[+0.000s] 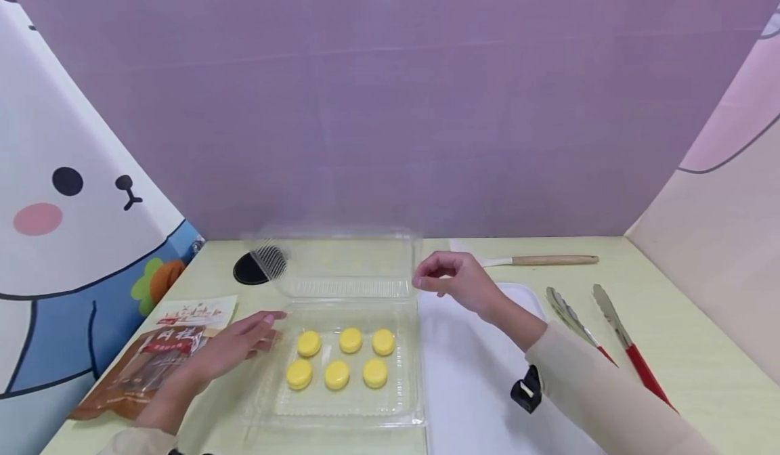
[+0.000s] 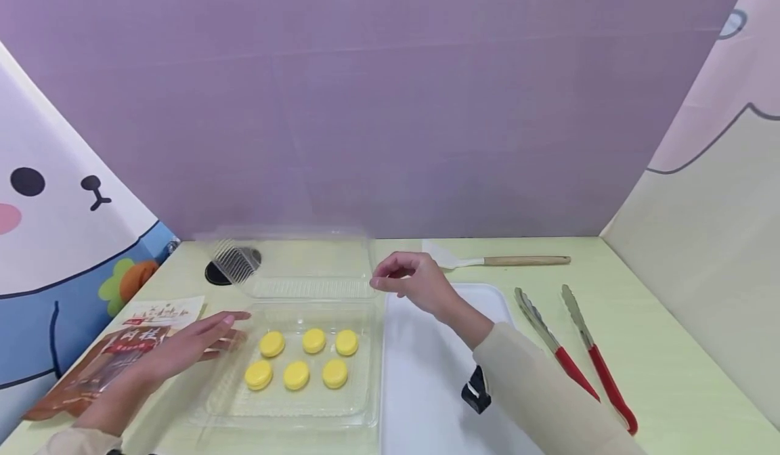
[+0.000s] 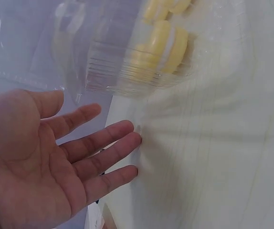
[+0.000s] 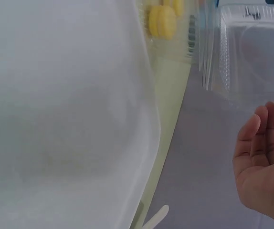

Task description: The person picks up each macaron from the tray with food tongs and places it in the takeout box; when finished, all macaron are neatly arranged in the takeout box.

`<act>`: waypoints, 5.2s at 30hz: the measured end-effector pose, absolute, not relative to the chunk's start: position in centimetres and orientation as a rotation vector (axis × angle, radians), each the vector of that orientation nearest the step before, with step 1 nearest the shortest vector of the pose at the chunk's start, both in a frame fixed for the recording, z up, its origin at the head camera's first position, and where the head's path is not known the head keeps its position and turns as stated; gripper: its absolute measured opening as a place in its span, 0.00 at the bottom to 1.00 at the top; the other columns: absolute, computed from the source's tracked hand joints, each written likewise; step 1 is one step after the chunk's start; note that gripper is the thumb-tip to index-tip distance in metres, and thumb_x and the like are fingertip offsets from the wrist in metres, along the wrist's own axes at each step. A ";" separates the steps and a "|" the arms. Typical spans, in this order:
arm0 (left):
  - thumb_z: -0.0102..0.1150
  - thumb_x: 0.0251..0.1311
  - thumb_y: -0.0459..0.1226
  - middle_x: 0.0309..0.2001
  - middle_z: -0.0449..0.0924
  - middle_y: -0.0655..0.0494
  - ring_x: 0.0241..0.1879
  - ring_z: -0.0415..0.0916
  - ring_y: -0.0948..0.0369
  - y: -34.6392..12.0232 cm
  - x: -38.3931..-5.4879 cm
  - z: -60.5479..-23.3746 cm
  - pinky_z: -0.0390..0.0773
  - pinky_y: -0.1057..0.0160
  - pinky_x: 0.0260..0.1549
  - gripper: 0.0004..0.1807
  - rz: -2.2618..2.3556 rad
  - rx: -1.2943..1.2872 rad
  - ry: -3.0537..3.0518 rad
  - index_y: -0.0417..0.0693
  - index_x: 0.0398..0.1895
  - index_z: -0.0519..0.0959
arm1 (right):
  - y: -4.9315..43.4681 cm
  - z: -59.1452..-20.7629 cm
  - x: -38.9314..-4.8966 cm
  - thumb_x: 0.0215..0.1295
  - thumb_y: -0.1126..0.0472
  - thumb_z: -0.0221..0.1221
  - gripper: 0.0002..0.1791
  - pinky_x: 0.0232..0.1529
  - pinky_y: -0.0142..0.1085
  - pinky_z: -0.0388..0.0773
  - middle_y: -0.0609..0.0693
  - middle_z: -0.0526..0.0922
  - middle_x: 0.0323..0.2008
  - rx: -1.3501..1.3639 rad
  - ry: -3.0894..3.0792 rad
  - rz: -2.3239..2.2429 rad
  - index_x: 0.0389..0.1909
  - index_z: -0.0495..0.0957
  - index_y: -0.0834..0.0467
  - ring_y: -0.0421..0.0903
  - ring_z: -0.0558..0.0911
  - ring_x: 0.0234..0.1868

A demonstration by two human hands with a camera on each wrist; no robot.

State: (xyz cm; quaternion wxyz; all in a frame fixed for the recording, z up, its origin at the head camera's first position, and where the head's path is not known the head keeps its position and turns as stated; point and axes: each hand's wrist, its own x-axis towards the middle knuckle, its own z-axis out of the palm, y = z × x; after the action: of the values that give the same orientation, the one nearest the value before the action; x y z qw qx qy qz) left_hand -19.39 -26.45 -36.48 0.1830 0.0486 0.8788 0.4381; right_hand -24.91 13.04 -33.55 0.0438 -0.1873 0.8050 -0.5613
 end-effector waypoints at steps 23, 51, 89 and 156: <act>0.20 0.76 0.65 0.68 0.66 0.28 0.68 0.62 0.30 -27.8 -18.6 -35.9 0.71 0.37 0.61 0.47 1.277 -0.012 2.389 0.35 0.77 0.58 | 15.1 -35.8 -19.6 0.61 0.57 0.72 0.13 0.37 0.40 0.82 0.40 0.82 0.45 -1.186 2.601 -1.209 0.46 0.85 0.52 0.51 0.80 0.46; 0.48 0.74 0.58 0.76 0.52 0.30 0.68 0.64 0.37 -27.1 -18.4 -35.5 0.74 0.40 0.60 0.43 1.170 0.081 2.267 0.37 0.79 0.55 | 15.5 -36.8 -14.6 0.72 0.53 0.63 0.14 0.36 0.33 0.80 0.43 0.82 0.48 -1.168 2.640 -1.165 0.55 0.82 0.48 0.42 0.79 0.45; 0.48 0.72 0.60 0.76 0.50 0.29 0.68 0.63 0.36 -26.7 -18.8 -35.4 0.75 0.40 0.58 0.45 1.136 0.051 2.288 0.38 0.79 0.55 | 12.7 -38.7 -12.6 0.68 0.59 0.62 0.21 0.27 0.29 0.67 0.45 0.82 0.21 -0.363 1.877 -1.727 0.32 0.79 0.78 0.39 0.77 0.27; 0.46 0.78 0.53 0.49 0.85 0.44 0.49 0.81 0.51 -33.7 -19.4 -45.0 0.79 0.59 0.49 0.26 1.393 0.115 1.954 0.41 0.50 0.84 | 13.0 -38.8 -15.4 0.70 0.58 0.60 0.20 0.30 0.31 0.73 0.47 0.85 0.28 -0.352 1.877 -1.717 0.40 0.81 0.77 0.41 0.82 0.31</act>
State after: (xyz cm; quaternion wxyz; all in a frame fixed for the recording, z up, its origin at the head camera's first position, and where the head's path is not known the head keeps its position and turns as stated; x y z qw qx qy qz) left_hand -19.42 -33.69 -45.05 0.3610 0.0448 0.7585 0.5407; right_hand -15.36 12.96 -38.79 0.2828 -0.1314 0.7011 -0.6413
